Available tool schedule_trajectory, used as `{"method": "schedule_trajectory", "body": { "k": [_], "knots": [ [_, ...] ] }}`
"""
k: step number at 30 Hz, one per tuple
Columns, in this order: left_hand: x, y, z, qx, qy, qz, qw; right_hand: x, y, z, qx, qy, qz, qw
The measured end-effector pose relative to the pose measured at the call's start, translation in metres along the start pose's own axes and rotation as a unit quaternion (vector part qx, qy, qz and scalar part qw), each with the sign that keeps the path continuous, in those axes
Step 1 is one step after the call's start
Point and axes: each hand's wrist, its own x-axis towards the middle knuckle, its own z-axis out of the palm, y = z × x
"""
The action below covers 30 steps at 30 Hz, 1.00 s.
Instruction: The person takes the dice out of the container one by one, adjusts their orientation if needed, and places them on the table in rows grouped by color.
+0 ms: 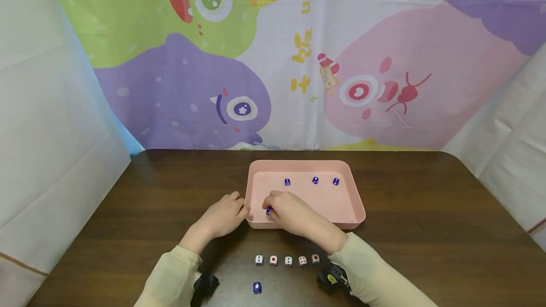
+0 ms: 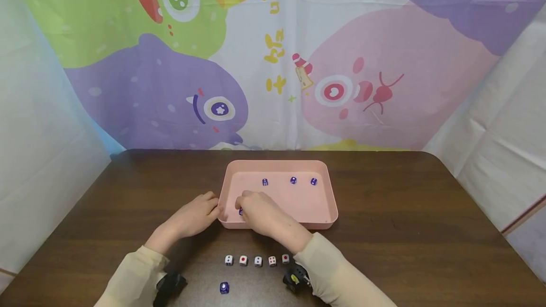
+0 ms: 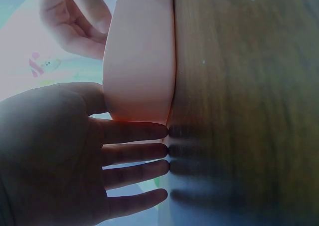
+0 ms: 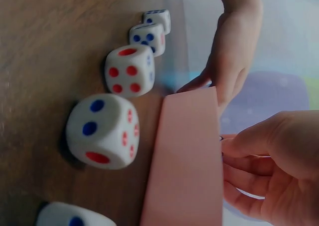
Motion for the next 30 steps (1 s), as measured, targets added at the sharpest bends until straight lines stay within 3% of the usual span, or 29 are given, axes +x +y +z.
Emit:
{"method": "schedule_trajectory", "body": {
  "k": [26,30],
  "knots": [
    [-0.001,0.000,0.001,-0.003,-0.002,-0.005,1.0000,-0.029,-0.017,-0.016,0.011,0.040,-0.055,0.9976],
    [0.000,0.000,0.001,-0.001,0.001,-0.004,1.0000,-0.033,-0.019,-0.018,0.016,0.024,-0.051,0.9983]
  ]
}}
